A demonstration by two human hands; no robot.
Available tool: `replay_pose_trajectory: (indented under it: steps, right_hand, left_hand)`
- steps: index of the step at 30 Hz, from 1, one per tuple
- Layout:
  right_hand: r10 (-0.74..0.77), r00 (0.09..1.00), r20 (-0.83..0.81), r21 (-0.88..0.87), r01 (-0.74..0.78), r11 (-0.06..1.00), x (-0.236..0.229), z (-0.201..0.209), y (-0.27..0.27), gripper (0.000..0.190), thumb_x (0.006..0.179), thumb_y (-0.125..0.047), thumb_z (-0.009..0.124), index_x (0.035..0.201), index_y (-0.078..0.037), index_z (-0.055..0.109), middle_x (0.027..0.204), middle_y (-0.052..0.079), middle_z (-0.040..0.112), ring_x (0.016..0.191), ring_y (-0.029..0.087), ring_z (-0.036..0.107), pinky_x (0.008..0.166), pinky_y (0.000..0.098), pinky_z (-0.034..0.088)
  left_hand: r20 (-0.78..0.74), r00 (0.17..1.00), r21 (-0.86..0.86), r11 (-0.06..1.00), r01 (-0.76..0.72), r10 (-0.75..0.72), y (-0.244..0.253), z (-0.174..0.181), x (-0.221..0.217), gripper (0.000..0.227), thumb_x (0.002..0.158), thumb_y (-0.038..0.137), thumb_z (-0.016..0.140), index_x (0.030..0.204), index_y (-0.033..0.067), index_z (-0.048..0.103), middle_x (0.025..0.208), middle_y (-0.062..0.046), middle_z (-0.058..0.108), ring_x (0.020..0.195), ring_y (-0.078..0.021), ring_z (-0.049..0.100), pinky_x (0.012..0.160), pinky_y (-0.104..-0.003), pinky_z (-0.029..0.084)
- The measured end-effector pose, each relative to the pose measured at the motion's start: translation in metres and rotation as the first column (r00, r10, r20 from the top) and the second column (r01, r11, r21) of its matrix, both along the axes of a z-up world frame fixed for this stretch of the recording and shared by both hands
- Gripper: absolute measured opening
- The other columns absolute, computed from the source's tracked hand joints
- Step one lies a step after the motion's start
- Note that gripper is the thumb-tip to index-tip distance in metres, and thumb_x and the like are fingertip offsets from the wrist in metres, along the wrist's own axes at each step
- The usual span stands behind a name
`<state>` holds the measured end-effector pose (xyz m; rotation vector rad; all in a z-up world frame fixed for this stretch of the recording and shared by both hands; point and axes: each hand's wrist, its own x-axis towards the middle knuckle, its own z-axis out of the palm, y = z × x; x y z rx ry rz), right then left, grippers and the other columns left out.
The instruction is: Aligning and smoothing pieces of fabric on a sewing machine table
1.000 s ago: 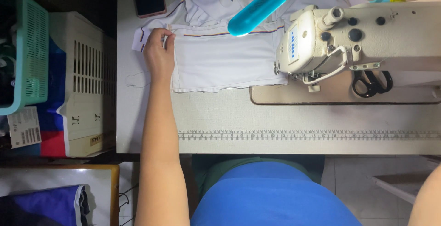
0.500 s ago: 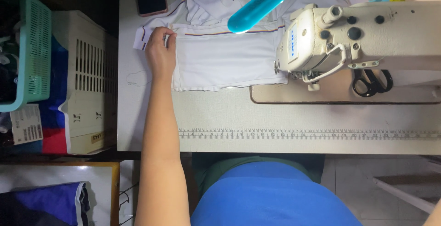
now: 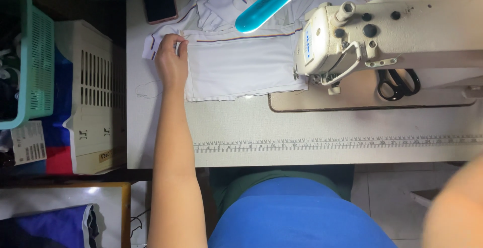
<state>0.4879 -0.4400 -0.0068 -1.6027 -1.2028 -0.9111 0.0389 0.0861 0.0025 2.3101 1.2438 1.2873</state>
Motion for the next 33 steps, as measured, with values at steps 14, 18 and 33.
replay_pose_trajectory:
  steps: [14, 18, 33]
  right_hand:
    - [-0.008, 0.989, -0.150, -0.610, -0.086, 0.788, -0.174, 0.053, 0.208, 0.036, 0.083, -0.037, 0.076, 0.096, -0.005, 0.068, 0.076, 0.012, 0.056, 0.075, 0.032, 0.062, 0.065, 0.0387, 0.052]
    - [-0.242, 0.925, -0.293, -0.722, -0.048, 0.690, -0.174, 0.050, 0.234, 0.051, 0.085, -0.046, 0.073, 0.105, 0.000, 0.065, 0.088, 0.016, 0.060, 0.085, 0.033, 0.065, 0.070, 0.0390, 0.054]
    - [-0.159, 0.940, -0.303, -0.759, -0.136, 0.637, -0.161, 0.041, 0.204, 0.035, 0.097, -0.043, 0.064, 0.102, -0.010, 0.069, 0.100, 0.010, 0.066, 0.098, 0.026, 0.064, 0.081, 0.0347, 0.052]
  left_hand:
    - [-0.221, 0.975, -0.499, 0.861, -0.095, -0.021, -0.113, 0.073, -0.054, 0.040, 0.086, 0.010, 0.061, 0.125, 0.0158, 0.054, 0.096, -0.023, 0.064, 0.090, -0.0425, 0.063, 0.078, -0.050, 0.052]
    - [-0.293, 0.956, -0.632, 0.754, -0.181, -0.017, -0.168, 0.089, -0.069, 0.041, 0.085, 0.012, 0.060, 0.125, 0.0122, 0.053, 0.096, -0.023, 0.063, 0.089, -0.0408, 0.064, 0.074, -0.048, 0.053]
    - [-0.478, 0.589, -0.616, 0.727, 0.303, -0.651, -0.213, 0.117, -0.011, 0.033, 0.093, 0.037, 0.047, 0.106, 0.0128, 0.065, 0.082, -0.018, 0.069, 0.082, -0.0390, 0.068, 0.067, -0.049, 0.052]
